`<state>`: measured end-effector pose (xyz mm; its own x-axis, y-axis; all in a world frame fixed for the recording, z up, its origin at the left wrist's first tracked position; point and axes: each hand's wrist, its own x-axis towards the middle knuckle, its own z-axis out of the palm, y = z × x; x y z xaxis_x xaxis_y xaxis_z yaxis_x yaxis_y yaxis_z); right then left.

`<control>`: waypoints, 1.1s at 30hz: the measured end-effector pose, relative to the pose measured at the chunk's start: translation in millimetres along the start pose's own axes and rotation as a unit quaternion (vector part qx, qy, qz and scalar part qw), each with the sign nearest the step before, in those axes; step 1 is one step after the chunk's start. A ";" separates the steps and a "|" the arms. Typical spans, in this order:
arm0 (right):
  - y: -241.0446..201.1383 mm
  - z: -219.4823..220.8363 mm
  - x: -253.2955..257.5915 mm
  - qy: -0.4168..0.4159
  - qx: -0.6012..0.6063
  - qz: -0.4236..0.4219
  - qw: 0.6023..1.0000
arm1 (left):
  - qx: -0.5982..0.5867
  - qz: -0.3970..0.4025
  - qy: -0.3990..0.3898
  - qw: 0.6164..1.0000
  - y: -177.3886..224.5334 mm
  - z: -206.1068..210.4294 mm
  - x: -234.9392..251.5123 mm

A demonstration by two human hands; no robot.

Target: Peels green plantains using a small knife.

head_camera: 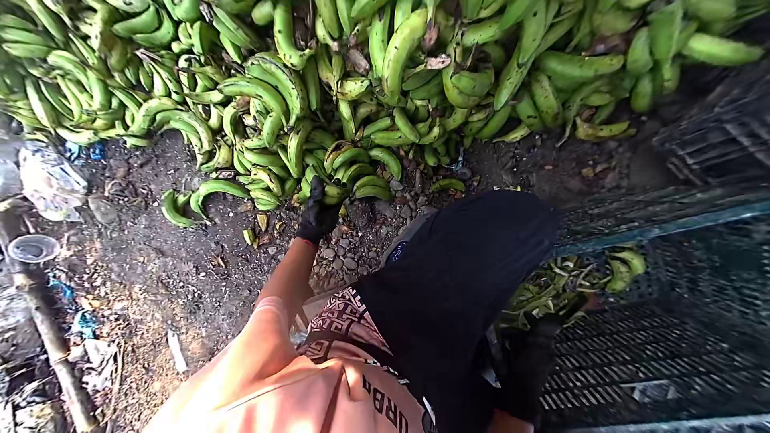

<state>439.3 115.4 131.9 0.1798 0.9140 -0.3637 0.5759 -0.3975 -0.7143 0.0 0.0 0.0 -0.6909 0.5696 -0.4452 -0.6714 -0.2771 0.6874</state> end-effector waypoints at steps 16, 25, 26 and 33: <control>-138.7 -86.1 16.0 0.198 0.101 -0.411 0.884 | 0.227 -0.005 -0.639 0.735 -54.6 426.8 -195.1; -58.1 -97.2 33.2 0.163 0.324 -0.135 0.922 | 0.118 -0.360 -0.588 0.715 -158.0 422.9 -204.1; -53.2 -88.9 36.2 0.159 0.392 -0.124 0.898 | 0.115 -0.360 -0.564 0.734 -163.0 420.9 -206.2; -57.6 -67.1 65.3 0.114 0.652 -0.033 0.749 | 0.066 -0.272 -0.475 0.834 -169.9 427.2 -207.1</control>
<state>471.5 203.4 189.3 0.4026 0.8662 -0.2960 -0.6519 0.0444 -0.7570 371.7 259.7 220.6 0.2736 0.9567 -0.0995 -0.7375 0.2750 0.6168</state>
